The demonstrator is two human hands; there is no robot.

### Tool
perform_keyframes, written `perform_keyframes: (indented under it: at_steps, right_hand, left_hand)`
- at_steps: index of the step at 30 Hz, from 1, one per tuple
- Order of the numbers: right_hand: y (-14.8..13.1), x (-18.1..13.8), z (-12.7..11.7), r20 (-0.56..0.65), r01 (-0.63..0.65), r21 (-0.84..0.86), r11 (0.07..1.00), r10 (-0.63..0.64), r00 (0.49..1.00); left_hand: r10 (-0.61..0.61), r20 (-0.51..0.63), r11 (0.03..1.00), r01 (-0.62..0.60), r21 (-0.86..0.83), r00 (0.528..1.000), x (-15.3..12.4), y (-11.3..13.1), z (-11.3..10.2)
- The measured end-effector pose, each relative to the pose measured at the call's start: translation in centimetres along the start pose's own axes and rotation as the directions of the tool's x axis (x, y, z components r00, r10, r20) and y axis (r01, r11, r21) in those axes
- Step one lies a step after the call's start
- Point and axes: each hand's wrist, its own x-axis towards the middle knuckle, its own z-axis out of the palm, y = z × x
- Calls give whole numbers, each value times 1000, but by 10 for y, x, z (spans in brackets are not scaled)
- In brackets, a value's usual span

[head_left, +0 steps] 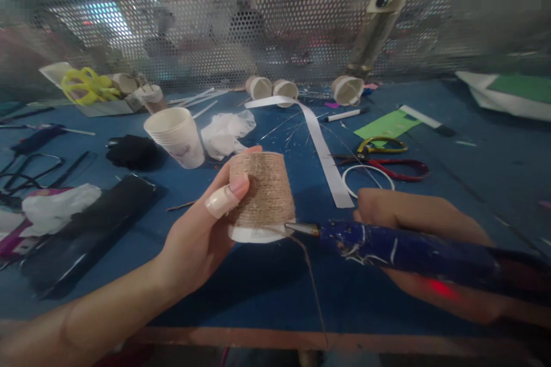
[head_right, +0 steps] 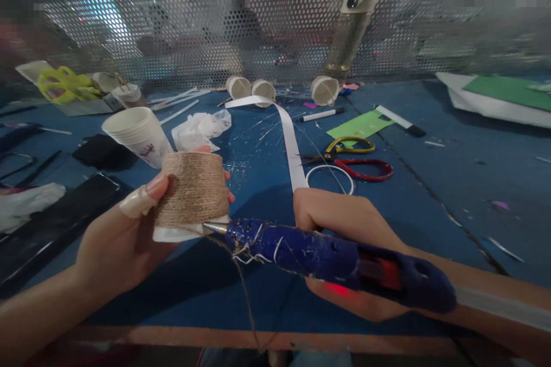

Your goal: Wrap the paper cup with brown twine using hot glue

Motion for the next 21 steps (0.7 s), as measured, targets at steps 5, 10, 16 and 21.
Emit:
perform_keyframes:
  at_steps: [5, 10, 16, 21]
  right_hand:
    - [-4, 1, 1, 2, 0, -38, 999, 0, 1000]
    - [-18, 11, 4, -47, -16, -129, 992, 10, 999]
    - [-16, 11, 2, -44, 9, -228, 974, -20, 999]
    - [-18, 8, 3, -52, -68, -324, 944, 54, 997]
  left_hand:
    - [-30, -21, 999, 31, 31, 999, -2, 0, 2]
    - [-16, -16, 994, 18, 111, 1000, -6, 0, 3]
    - [20, -36, 989, -14, 148, 999, -6, 0, 3]
    - [100, -48, 967, -86, 239, 994, -7, -2, -3]
